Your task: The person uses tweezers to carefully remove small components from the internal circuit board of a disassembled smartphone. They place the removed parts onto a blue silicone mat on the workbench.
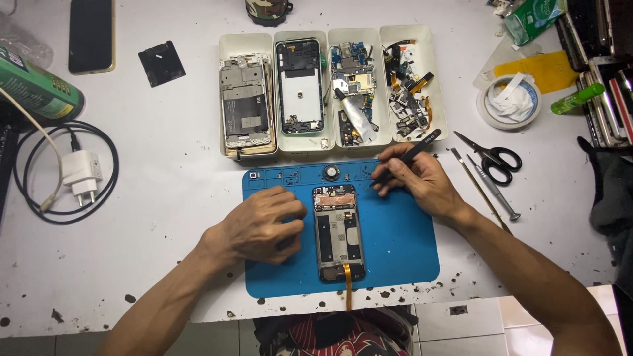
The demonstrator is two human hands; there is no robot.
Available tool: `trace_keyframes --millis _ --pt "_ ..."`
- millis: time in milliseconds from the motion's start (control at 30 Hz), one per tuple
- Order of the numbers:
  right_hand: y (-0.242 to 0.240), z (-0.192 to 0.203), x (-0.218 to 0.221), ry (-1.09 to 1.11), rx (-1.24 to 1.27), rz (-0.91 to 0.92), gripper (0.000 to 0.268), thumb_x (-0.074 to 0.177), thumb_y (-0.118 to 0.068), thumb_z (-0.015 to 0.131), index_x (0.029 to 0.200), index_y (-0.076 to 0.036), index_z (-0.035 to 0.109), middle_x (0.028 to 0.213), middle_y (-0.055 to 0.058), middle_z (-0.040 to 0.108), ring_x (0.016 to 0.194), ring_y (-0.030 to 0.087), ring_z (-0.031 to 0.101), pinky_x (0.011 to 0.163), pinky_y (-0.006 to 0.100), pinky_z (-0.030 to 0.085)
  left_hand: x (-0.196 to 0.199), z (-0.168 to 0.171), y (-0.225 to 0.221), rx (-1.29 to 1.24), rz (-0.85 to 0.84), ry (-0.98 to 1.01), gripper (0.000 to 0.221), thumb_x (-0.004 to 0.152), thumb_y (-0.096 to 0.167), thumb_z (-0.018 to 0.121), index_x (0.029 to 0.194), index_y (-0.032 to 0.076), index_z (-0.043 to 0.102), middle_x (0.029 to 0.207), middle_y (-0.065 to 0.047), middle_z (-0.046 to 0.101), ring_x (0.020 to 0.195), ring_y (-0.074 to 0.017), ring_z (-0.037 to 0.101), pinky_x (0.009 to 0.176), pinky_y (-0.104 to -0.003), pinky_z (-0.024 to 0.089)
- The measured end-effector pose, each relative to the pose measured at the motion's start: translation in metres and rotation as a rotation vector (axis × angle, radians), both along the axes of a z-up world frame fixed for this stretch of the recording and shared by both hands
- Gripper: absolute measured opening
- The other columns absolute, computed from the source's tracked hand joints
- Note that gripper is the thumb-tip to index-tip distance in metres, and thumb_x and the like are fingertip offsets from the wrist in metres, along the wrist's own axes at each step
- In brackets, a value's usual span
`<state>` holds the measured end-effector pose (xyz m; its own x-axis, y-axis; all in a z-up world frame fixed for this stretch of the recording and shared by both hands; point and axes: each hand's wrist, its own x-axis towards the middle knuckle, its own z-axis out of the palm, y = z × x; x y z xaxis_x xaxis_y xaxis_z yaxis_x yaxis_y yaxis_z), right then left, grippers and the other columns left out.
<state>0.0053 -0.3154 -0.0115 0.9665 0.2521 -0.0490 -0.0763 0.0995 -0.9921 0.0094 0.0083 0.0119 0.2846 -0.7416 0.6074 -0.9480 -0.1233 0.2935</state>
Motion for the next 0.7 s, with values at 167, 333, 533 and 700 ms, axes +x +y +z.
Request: trace_keyframes --millis 167,333,533,700 --pt "0.013 0.002 -0.010 -0.163 -0.013 -0.094 0.021 0.108 -0.013 0.052 0.113 0.007 0.057 0.093 0.025 0.073 0.081 0.029 0.077 0.070 0.039 0.069 -0.002 -0.007 -0.002 0.002 0.013 -0.018 0.014 0.070 0.011 0.072 0.065 0.013 0.060 0.065 -0.001 0.052 0.057 -0.0177 0.058 0.064 -0.033 0.055" --pt "0.029 0.012 -0.014 -0.386 -0.127 -0.093 0.018 0.108 -0.012 0.052 0.101 0.004 0.057 0.093 0.023 0.073 0.083 0.028 0.077 0.073 0.038 0.066 -0.001 -0.012 -0.001 -0.020 -0.005 -0.019 0.012 0.067 0.012 0.072 0.067 0.013 0.060 0.067 -0.001 0.053 0.057 -0.0183 0.057 0.063 -0.033 0.055" --pt "0.037 0.014 -0.006 -0.563 -0.220 -0.053 0.016 0.106 -0.008 0.056 0.101 0.006 0.063 0.101 0.020 0.068 0.097 0.030 0.073 0.087 0.040 0.061 -0.001 -0.010 0.000 -0.013 0.014 -0.030 0.009 0.067 0.012 0.069 0.068 0.014 0.061 0.068 -0.001 0.053 0.056 -0.0181 0.055 0.062 -0.033 0.054" --pt "0.045 0.011 -0.001 -0.603 -0.273 -0.018 0.011 0.105 -0.007 0.064 0.107 0.004 0.066 0.102 0.019 0.067 0.096 0.027 0.070 0.085 0.037 0.057 -0.001 -0.012 -0.003 -0.037 0.021 -0.072 0.011 0.069 0.010 0.071 0.071 0.013 0.061 0.069 -0.002 0.052 0.057 -0.0190 0.056 0.063 -0.033 0.054"
